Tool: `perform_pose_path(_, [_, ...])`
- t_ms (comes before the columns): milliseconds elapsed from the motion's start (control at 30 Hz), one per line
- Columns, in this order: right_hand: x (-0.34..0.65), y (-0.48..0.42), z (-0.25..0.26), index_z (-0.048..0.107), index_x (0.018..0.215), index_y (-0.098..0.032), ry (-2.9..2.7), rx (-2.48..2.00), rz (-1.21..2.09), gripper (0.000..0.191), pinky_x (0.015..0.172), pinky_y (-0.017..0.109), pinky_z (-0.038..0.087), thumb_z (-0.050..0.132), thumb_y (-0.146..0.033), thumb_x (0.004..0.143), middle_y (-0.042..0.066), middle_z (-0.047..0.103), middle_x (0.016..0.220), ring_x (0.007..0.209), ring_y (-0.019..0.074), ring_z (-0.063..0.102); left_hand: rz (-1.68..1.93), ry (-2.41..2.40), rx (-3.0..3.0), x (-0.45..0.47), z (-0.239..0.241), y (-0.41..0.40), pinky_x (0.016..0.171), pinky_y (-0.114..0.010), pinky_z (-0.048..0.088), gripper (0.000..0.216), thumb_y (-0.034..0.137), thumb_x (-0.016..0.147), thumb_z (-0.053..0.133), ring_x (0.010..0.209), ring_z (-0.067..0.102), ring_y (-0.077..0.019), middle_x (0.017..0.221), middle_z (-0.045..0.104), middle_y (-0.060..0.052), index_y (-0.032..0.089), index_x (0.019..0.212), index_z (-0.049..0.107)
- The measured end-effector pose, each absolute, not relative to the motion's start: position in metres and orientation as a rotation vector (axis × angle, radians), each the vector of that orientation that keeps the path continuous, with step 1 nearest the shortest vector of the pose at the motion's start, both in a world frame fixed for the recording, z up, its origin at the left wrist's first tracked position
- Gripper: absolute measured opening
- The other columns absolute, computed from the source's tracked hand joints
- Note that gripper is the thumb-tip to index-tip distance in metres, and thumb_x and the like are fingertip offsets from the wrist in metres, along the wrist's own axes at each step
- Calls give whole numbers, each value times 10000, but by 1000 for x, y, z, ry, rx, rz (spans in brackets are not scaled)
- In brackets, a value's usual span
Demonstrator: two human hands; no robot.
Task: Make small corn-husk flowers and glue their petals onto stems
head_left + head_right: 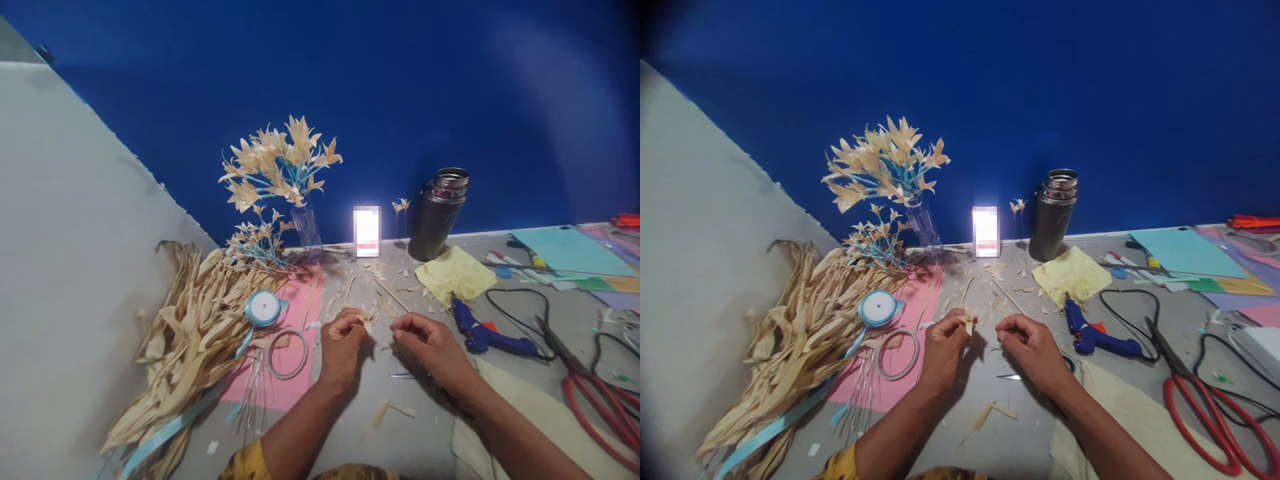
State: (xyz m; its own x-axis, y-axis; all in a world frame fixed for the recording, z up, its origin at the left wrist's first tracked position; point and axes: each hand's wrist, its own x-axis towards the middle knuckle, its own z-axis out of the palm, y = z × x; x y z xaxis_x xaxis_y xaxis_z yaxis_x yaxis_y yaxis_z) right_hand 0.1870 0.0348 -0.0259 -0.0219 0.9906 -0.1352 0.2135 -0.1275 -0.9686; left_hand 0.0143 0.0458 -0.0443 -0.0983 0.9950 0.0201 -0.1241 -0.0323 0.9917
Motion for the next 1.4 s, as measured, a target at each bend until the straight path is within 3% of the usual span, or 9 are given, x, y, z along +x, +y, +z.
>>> perform_pose_path(333, [189,34,-30,673,790,-187,-1428,-1482,1196,279,560,274,391,603,-452,739,-15,577,616,581,155,492,1243,1150,1021,15,-46,47,576,-252,346,225,302,757,724,598,418,-110,638,487,17,169,604,627])
perform_pose_path(700, [187,34,-35,694,788,-202,-1503,-1490,1142,257,526,270,402,599,-440,766,-13,587,605,553,159,499,1310,1119,1133,11,-40,46,703,-290,403,127,182,702,707,733,507,-159,710,555,-14,194,584,663])
perform_pose_path(1100, [191,33,-39,699,827,-201,-1573,-1527,1139,278,546,273,394,585,-455,817,-17,567,611,571,163,492,1200,1004,806,12,-46,49,612,-243,361,146,173,594,799,626,444,-100,633,511,30,165,574,655])
perform_pose_path(1400, [190,33,-35,693,816,-205,-1602,-1523,1125,290,543,276,383,565,-465,812,-19,556,601,563,164,485,1226,1003,932,11,-40,47,672,-273,424,97,196,612,804,684,518,-141,668,590,-11,190,559,723])
